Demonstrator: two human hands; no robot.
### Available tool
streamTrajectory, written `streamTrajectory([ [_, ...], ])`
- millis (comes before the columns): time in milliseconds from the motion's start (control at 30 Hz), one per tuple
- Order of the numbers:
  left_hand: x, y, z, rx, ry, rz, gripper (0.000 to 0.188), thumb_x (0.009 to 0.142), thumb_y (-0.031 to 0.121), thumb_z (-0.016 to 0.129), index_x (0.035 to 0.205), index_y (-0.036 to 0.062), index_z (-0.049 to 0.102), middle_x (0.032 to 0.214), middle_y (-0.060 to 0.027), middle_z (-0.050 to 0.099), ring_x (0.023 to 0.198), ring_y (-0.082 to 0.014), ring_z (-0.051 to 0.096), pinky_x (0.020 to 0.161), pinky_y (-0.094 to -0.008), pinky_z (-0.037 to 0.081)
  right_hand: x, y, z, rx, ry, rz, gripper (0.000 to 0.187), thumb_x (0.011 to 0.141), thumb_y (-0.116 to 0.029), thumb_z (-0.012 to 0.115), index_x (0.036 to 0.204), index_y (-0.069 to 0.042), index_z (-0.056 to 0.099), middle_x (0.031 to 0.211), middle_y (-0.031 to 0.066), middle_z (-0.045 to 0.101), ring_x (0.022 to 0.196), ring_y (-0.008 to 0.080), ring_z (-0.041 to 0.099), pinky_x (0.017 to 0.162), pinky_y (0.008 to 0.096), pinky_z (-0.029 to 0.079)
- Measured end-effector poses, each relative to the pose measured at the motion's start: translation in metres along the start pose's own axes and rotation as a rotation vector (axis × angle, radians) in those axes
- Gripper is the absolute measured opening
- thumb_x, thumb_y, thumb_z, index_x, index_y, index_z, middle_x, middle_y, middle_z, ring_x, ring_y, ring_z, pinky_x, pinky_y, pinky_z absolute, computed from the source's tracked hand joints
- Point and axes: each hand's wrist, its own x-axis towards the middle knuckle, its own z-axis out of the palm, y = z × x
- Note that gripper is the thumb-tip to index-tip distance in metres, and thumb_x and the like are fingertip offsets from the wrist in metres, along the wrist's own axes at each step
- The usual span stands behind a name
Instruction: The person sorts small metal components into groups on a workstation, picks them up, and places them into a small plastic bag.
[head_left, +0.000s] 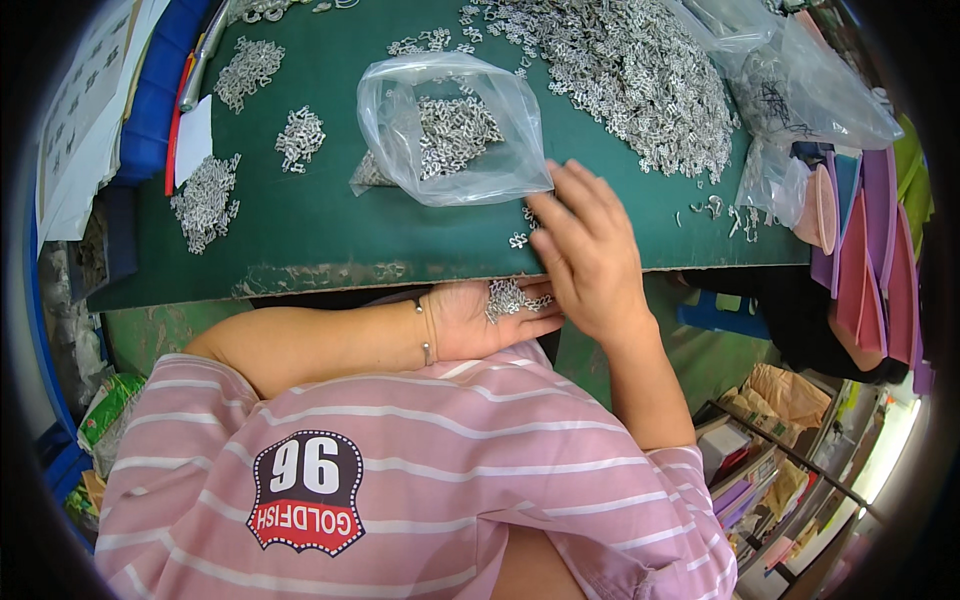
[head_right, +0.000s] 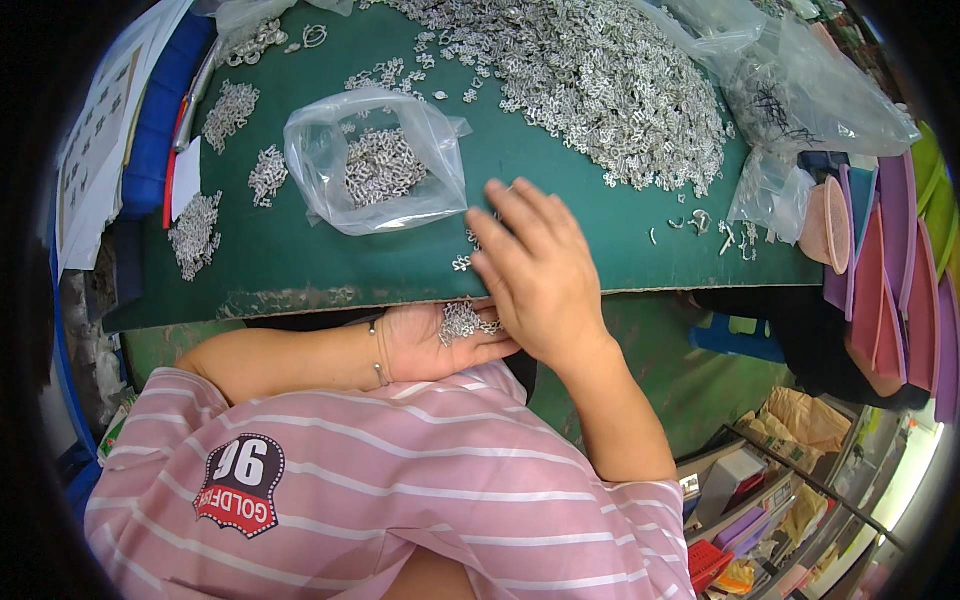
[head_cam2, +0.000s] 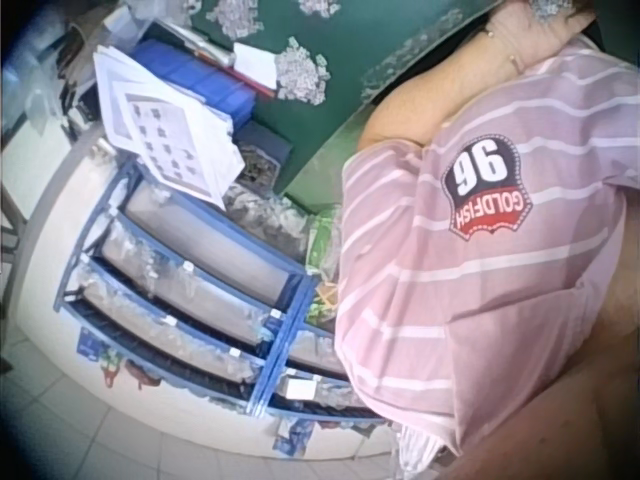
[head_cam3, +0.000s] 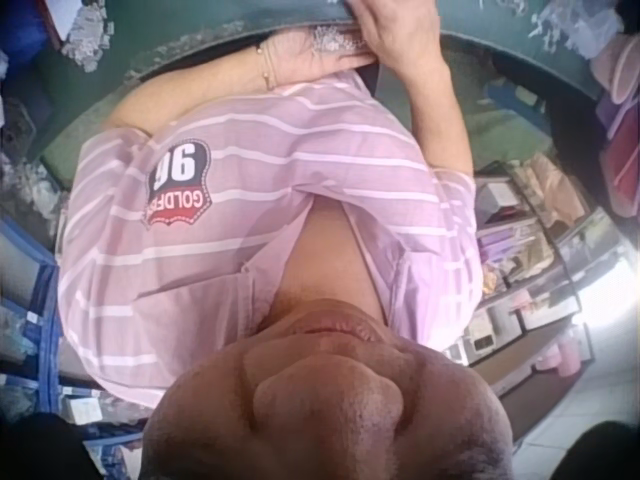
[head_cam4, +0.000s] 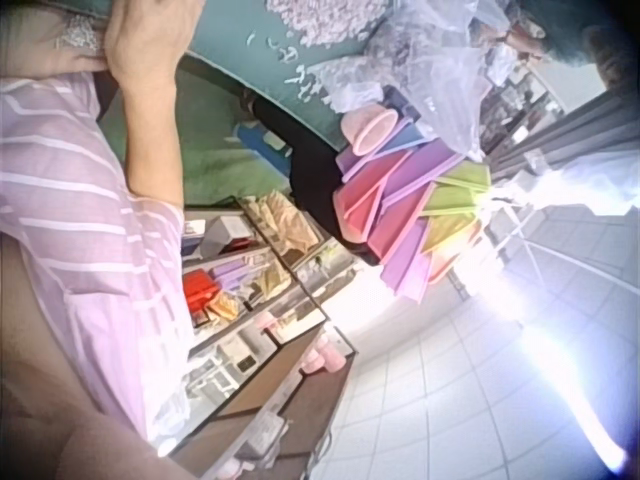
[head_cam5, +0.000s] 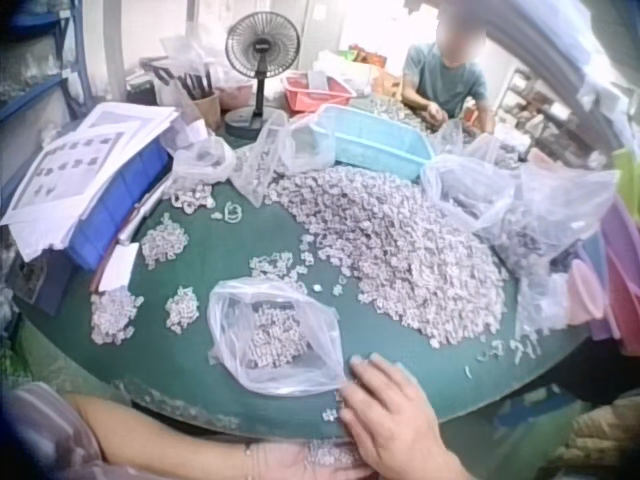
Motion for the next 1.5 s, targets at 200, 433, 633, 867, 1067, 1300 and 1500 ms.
streamTrajectory([
  [200,-0.003,0.005,-0.006,-0.090,-0.032,-0.086,0.032,0.099,0.025,0.037,0.116,0.0017,0.049,0.116,-0.0149,0.056,0.111,-0.0256,0.055,0.100,-0.0420,0.044,-0.031,-0.022,0.002,0.378,0.029,-0.189,0.028,0.065,0.002,0.067,0.093,0.000,0.065,0.102,0.0133,0.064,0.094,0.0308,0.061,0.079,0.0386,0.051],
  [433,-0.021,0.023,0.002,0.090,0.244,-0.229,0.020,0.095,0.016,0.053,0.108,0.0010,0.050,0.082,-0.0027,0.050,0.060,-0.0072,0.046,0.044,-0.0163,0.036,0.002,-0.016,-0.006,0.194,0.319,0.106,0.035,0.069,0.003,0.071,0.103,0.003,0.061,0.102,0.0172,0.061,0.091,0.0321,0.059,0.079,0.0365,0.048],
  [633,-0.096,0.035,0.021,0.371,0.384,-0.064,0.020,0.098,0.020,0.049,0.104,0.0012,0.051,0.071,0.0007,0.041,0.052,-0.0033,0.032,0.039,-0.0145,0.021,0.051,-0.023,0.017,0.306,0.093,0.236,0.078,0.059,-0.008,0.083,0.128,0.000,0.046,0.126,0.0197,0.047,0.116,0.0362,0.045,0.099,0.0408,0.038],
  [867,-0.188,0.029,0.089,1.189,0.612,0.364,0.022,0.096,0.021,0.052,0.092,0.0011,0.060,0.062,0.0020,0.045,0.049,-0.0049,0.038,0.042,-0.0198,0.028,0.075,-0.017,0.027,0.307,0.192,0.129,0.034,0.074,-0.003,0.068,0.107,-0.002,0.064,0.117,0.0144,0.058,0.110,0.0296,0.051,0.096,0.0390,0.039],
  [1067,-0.219,0.086,0.073,1.561,0.858,1.810,0.020,0.093,0.016,0.058,0.078,0.0017,0.056,0.065,0.0016,0.049,0.056,-0.0069,0.044,0.051,-0.0220,0.036,0.049,-0.033,0.015,0.723,0.268,0.280,0.013,0.088,-0.004,0.059,0.099,0.003,0.061,0.093,0.0066,0.063,0.084,0.0154,0.057,0.079,0.0262,0.043],
  [1300,-0.208,0.108,0.074,2.306,1.141,1.810,0.016,0.081,0.010,0.069,0.076,-0.0004,0.058,0.073,-0.0114,0.053,0.064,-0.0273,0.052,0.058,-0.0349,0.043,0.015,-0.031,0.007,0.663,0.343,0.400,0.017,0.092,-0.010,0.058,0.100,0.005,0.058,0.095,0.0054,0.059,0.082,0.0077,0.051,0.072,0.0193,0.040],
  [1500,-0.206,0.112,0.077,2.448,1.101,1.827,0.011,0.076,0.007,0.071,0.079,0.0007,0.062,0.079,-0.0104,0.057,0.075,-0.0278,0.054,0.068,-0.0359,0.043,0.012,-0.023,0.008,0.563,0.274,0.436,0.033,0.089,-0.008,0.062,0.117,0.004,0.051,0.110,0.0098,0.056,0.097,0.0157,0.055,0.085,0.0279,0.044],
])
